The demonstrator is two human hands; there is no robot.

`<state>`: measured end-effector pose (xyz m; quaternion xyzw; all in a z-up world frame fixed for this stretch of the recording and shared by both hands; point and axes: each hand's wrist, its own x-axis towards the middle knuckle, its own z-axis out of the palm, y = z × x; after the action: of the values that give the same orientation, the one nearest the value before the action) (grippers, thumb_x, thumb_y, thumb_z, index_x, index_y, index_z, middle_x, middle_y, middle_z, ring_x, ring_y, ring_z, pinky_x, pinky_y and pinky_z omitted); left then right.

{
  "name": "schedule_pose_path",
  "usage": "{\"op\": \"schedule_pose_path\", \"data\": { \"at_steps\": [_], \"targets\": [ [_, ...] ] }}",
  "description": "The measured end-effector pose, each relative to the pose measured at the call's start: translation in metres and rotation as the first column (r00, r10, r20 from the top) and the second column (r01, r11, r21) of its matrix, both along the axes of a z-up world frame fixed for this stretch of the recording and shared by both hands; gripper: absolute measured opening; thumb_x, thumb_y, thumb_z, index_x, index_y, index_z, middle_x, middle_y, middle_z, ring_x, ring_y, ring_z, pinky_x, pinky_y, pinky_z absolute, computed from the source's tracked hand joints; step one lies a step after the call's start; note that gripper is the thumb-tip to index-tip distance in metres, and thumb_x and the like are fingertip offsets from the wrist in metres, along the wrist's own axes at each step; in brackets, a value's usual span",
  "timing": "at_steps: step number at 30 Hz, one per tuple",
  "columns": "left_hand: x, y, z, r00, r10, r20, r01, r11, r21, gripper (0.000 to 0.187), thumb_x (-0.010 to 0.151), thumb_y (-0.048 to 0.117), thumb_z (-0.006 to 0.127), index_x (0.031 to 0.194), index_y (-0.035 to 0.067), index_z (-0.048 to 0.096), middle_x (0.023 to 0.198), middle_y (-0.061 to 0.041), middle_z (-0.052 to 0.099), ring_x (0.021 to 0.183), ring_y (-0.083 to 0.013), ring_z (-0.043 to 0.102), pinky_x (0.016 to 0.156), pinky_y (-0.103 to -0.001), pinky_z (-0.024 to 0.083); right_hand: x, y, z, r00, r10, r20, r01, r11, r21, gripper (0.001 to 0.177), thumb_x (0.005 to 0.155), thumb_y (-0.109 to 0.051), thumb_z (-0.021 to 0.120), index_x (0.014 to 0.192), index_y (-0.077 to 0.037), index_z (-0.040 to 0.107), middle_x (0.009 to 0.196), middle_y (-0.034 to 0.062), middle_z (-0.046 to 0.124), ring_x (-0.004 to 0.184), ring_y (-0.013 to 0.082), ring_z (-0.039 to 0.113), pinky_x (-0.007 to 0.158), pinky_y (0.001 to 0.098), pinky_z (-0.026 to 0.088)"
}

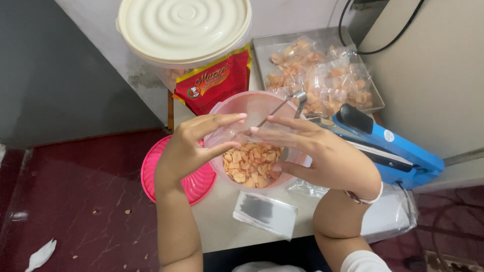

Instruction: Using tongs to fill small plastic bags with chips and sealing them using a manual heat sealer.

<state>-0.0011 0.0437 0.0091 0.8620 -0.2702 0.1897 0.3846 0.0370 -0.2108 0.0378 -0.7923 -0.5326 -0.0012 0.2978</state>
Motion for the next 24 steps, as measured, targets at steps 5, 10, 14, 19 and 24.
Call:
{"op": "schedule_pose_path", "data": {
  "at_steps": [5, 10, 14, 19, 24],
  "targets": [
    [0.006, 0.005, -0.005, 0.994, -0.028, -0.108, 0.025, 0.999, -0.035, 0.044, 0.081, 0.025, 0.074, 0.122, 0.017, 0.06, 0.112, 0.002, 0.071, 0.064, -0.0099, 0.05, 0.067, -0.023, 0.044, 0.002, 0.001, 0.001, 1.0, -0.012, -0.025, 0.01, 0.999, -0.042, 0.057, 0.085, -0.018, 0.066, 0.138, -0.02, 0.045, 0.134, 0.0013, 0.058, 0.133, 0.0314, 0.046, 0.105, 0.0429, 0.037],
    [0.007, 0.008, -0.007, 0.991, -0.103, -0.084, 0.091, 0.986, -0.139, 0.04, 0.078, 0.025, 0.076, 0.115, 0.012, 0.065, 0.108, 0.003, 0.071, 0.055, -0.0071, 0.032, 0.056, -0.02, 0.035, 0.009, -0.009, 0.002, 0.997, 0.072, 0.001, -0.072, 0.997, 0.017, 0.06, 0.084, -0.016, 0.07, 0.138, -0.013, 0.044, 0.137, 0.0071, 0.056, 0.134, 0.0297, 0.048, 0.106, 0.0432, 0.043],
    [0.011, 0.01, -0.008, 0.99, -0.116, -0.077, 0.102, 0.981, -0.162, 0.036, 0.079, 0.022, 0.075, 0.112, 0.009, 0.066, 0.112, 0.0, 0.07, 0.056, -0.0058, 0.041, 0.055, -0.02, 0.036, 0.01, -0.009, -0.002, 0.996, 0.086, 0.0, -0.086, 0.996, 0.009, 0.059, 0.083, -0.022, 0.071, 0.135, -0.011, 0.047, 0.139, 0.0097, 0.053, 0.133, 0.031, 0.048, 0.105, 0.0432, 0.043],
    [0.013, 0.008, -0.004, 0.984, -0.139, -0.114, 0.106, 0.96, -0.258, 0.04, 0.078, 0.018, 0.076, 0.115, 0.009, 0.062, 0.103, -0.005, 0.072, 0.101, -0.0127, 0.068, 0.09, -0.024, 0.051, 0.011, -0.007, -0.003, 0.998, 0.063, -0.001, -0.063, 0.998, -0.025, 0.063, 0.083, -0.025, 0.071, 0.138, -0.012, 0.043, 0.144, 0.0048, 0.048, 0.133, 0.0293, 0.048, 0.104, 0.0419, 0.043],
    [0.013, 0.005, -0.002, 0.977, -0.165, -0.135, 0.123, 0.953, -0.278, 0.042, 0.079, 0.019, 0.075, 0.117, 0.009, 0.06, 0.105, -0.006, 0.071, 0.105, -0.0149, 0.067, 0.097, -0.026, 0.049, 0.009, -0.007, 0.002, 0.998, 0.069, -0.008, -0.069, 0.997, -0.04, 0.059, 0.084, -0.021, 0.068, 0.138, -0.015, 0.045, 0.137, 0.0063, 0.055, 0.136, 0.0311, 0.043, 0.107, 0.0431, 0.039]
  ]
}}
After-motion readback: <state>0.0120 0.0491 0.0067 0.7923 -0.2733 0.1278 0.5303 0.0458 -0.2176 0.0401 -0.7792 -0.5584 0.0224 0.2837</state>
